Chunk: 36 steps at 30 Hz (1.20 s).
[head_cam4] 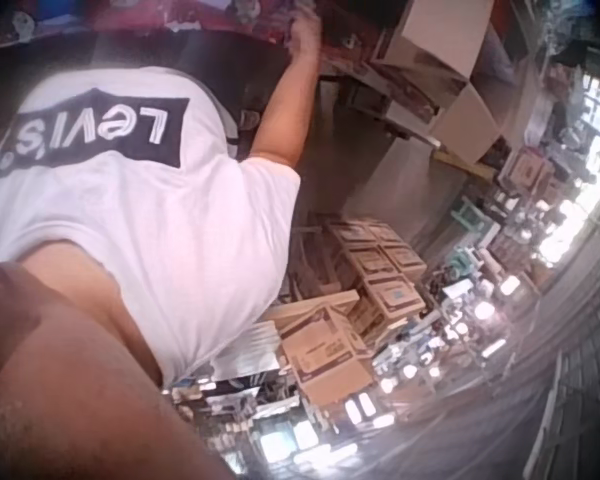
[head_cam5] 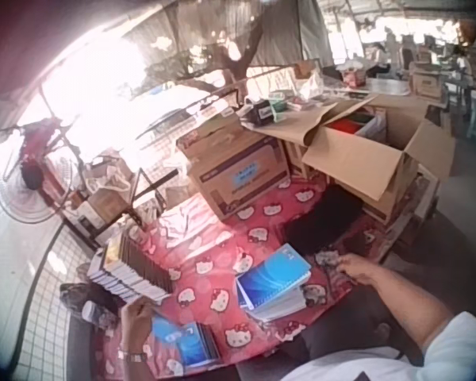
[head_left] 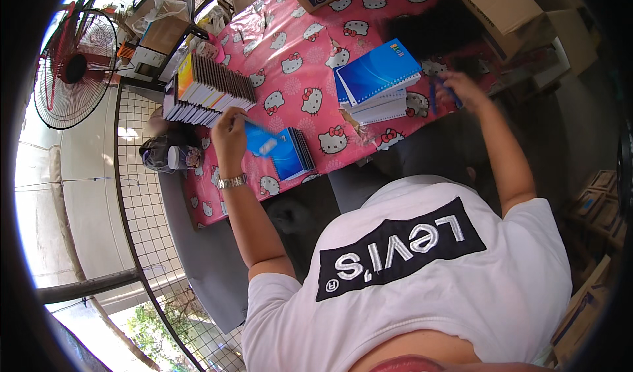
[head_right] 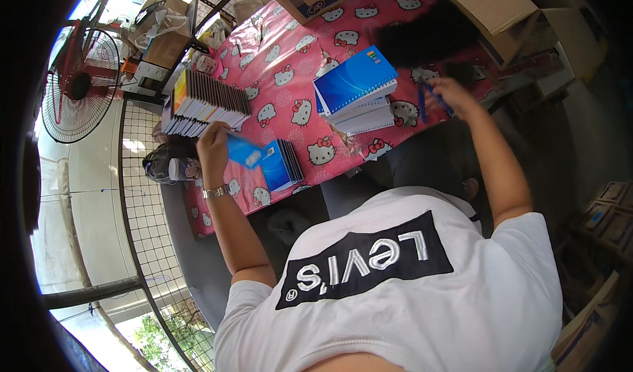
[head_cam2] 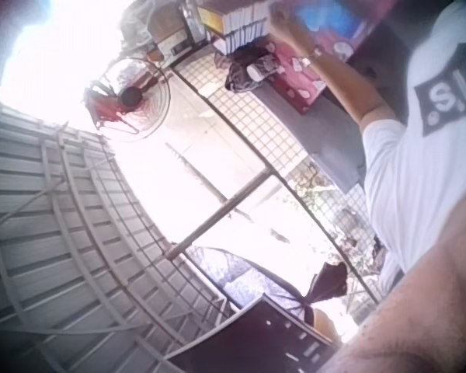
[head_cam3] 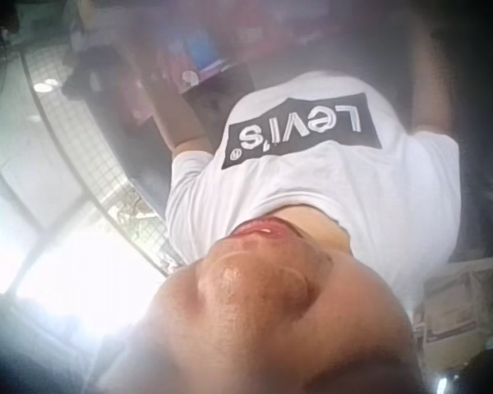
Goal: The person inserts plastic spiral bindings into pre-punched notebooks and uses a pair of blue pliers to trim and secure the ends of the coils.
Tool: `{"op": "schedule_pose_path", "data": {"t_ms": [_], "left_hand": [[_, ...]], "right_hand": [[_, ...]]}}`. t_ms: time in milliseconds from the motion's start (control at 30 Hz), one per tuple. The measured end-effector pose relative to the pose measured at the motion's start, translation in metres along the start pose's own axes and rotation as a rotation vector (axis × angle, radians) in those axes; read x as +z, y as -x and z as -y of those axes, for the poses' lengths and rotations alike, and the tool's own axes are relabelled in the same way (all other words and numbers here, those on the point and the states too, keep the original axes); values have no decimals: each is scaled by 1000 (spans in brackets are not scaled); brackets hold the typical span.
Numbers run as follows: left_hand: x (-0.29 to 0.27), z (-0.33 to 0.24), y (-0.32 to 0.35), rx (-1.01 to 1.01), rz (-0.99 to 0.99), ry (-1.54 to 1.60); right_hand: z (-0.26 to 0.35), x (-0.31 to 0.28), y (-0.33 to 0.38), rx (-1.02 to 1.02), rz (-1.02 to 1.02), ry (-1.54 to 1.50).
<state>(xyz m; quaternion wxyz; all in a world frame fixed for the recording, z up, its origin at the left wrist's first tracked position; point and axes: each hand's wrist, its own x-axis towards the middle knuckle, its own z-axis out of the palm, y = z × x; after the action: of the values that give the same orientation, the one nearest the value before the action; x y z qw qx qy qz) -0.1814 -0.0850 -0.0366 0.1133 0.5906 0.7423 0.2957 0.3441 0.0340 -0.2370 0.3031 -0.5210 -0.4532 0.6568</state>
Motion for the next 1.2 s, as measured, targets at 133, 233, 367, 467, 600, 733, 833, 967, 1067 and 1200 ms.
{"op": "schedule_pose_path", "data": {"t_ms": [133,233,367,467,600,733,833,967,1067,1200], "left_hand": [[51,78,-4,-197,446,-73],[97,85,18,-176,351,-276],[106,88,52,-74,69,-393],[104,102,90,-220,112,-244],[100,125,108,-246,100,-14],[96,119,100,-274,136,-41],[98,77,72,-51,-31,-123],[112,-115,32,608,-102,20],[129,-177,33,750,144,-173],[129,-198,11,769,385,-276]], "right_hand": [[-10,17,-48,-355,-47,911],[61,21,-76,-346,-408,1095],[63,-29,-133,-447,-821,1330],[37,-38,-149,-436,-829,1442],[47,-27,-156,-418,-713,1393],[62,-38,-150,-400,-746,1131],[85,-38,-139,-585,-860,1089],[112,-41,-125,-919,-813,784],[147,17,-62,-958,-584,615],[149,32,5,-768,-434,526]]}}
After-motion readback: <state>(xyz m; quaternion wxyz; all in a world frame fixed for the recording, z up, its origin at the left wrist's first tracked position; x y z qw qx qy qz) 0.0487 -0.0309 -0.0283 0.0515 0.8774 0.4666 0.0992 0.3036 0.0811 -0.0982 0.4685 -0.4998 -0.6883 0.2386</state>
